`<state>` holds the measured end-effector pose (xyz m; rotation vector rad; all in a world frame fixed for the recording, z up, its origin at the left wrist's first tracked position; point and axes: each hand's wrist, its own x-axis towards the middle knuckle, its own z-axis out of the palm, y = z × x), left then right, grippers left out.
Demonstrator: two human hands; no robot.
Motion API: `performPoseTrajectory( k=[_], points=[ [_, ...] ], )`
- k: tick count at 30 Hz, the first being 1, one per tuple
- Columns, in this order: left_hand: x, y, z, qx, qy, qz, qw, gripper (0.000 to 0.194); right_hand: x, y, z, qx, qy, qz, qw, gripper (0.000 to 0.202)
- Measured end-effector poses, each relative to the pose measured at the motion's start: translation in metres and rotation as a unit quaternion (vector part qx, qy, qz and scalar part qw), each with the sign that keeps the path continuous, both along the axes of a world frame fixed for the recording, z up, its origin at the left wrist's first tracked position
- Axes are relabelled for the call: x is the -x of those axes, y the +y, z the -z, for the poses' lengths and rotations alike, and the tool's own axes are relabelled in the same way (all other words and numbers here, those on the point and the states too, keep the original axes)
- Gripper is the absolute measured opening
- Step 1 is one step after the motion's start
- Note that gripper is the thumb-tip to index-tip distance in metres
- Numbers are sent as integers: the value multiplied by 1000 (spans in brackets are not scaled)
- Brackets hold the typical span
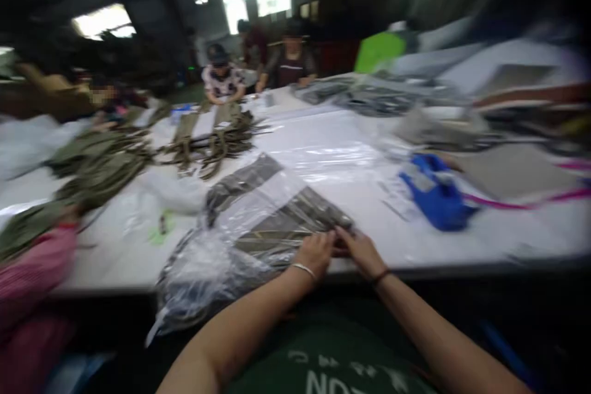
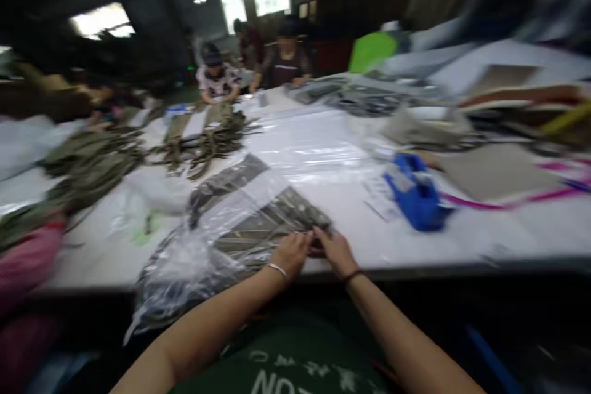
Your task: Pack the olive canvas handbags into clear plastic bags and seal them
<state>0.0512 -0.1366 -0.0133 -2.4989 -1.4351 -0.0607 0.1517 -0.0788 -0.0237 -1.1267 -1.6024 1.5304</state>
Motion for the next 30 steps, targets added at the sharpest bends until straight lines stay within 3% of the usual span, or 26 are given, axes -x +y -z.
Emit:
performPoseTrajectory(
  k=[3,5,7,10,11,13,17,20,25,28,30],
  points=[
    [5,16,26,-69,-6,24,997,49,-86,-18,-7,122,-13,103,987,34],
    [11,25,39,-101,-9,49,994,52,-129,-17,-19,134,20,178,975,36],
    [16,27,45,-120,-9,62,991,56,-175,-9,-34,35,36,312,949,38],
    [18,21,46,-129,-17,66,989,60,-246,16,-54,-144,-8,522,840,40],
    [18,19,45,-128,-22,67,989,60,-267,29,-58,-169,-40,561,810,39],
    [17,19,44,-125,-30,66,989,60,-297,58,-63,-162,-110,573,796,35],
    [18,22,45,-129,-31,67,989,61,-311,106,-69,-94,-160,484,855,30],
    [20,23,47,-135,-31,72,988,63,-305,114,-73,-86,-146,459,872,30],
    [19,21,44,-124,-33,63,990,61,-302,73,-54,-143,-95,496,851,33],
    [15,17,37,-87,-31,40,995,56,-305,48,-33,-109,-93,514,845,40],
    [13,15,31,-65,-32,20,997,50,-307,39,-25,-91,-126,518,841,34]
  ],
)
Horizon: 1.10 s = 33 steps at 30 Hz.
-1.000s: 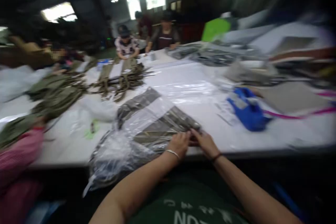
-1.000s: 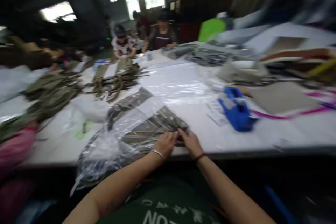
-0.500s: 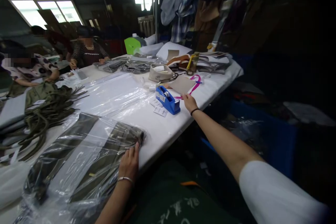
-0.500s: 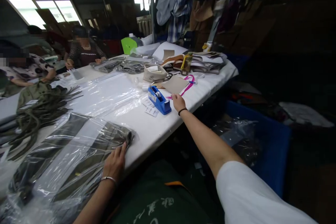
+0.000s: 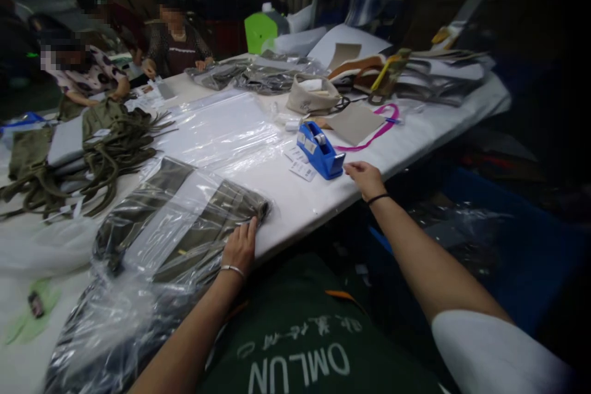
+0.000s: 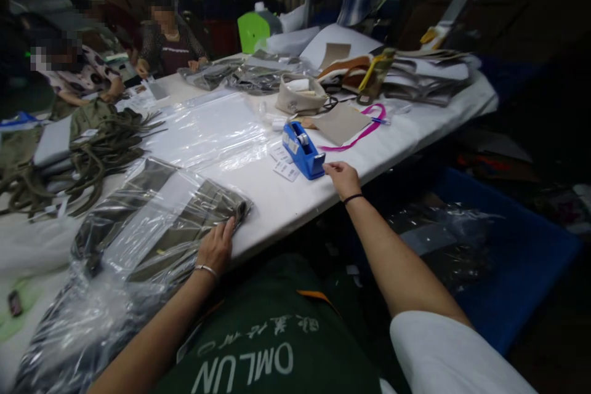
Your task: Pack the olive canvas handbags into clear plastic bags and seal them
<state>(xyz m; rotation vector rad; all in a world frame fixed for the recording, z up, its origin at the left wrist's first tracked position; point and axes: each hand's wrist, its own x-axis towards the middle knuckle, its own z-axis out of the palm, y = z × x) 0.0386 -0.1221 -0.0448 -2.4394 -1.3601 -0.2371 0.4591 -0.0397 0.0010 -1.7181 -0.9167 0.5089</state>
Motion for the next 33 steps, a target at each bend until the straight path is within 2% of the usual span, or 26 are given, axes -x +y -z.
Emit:
performPoseTrajectory(
  k=[3,5,8,10,11,13,15,18,20,23,27,30,33],
  points=[
    [-2,-1,-5,26,-6,-22,999,37,6,-9,1,19,-9,14,1000,25],
    [-3,-1,-8,44,-5,-21,999,32,28,-20,-3,31,28,-13,999,28],
    [-5,-2,-12,61,-8,-15,998,29,96,-48,-4,73,103,-152,980,41],
    [-5,-2,-14,64,-14,-13,998,29,154,-63,2,114,155,-278,941,44],
    [-5,-2,-15,63,-15,-11,998,29,181,-66,5,124,173,-317,924,44],
    [-5,-2,-15,57,-14,-9,998,29,224,-63,11,134,145,-340,920,42],
    [-5,-2,-14,52,-14,-8,999,30,247,-52,17,142,33,-311,939,37],
    [-7,0,-13,50,-14,-10,999,37,255,-37,24,146,-127,-273,942,30],
    [-9,1,-15,56,-6,-18,998,42,251,-35,26,145,-131,-280,940,29],
    [-10,5,-25,83,10,-25,996,43,243,-43,24,165,9,-319,933,26],
    [-2,9,-49,98,2,-4,995,40,234,-61,15,171,227,-334,899,30],
    [5,8,-66,93,-3,6,996,40,234,-71,11,154,310,-340,874,40],
    [9,2,-82,90,-15,7,996,40,242,-72,8,124,356,-346,859,40]
  ],
)
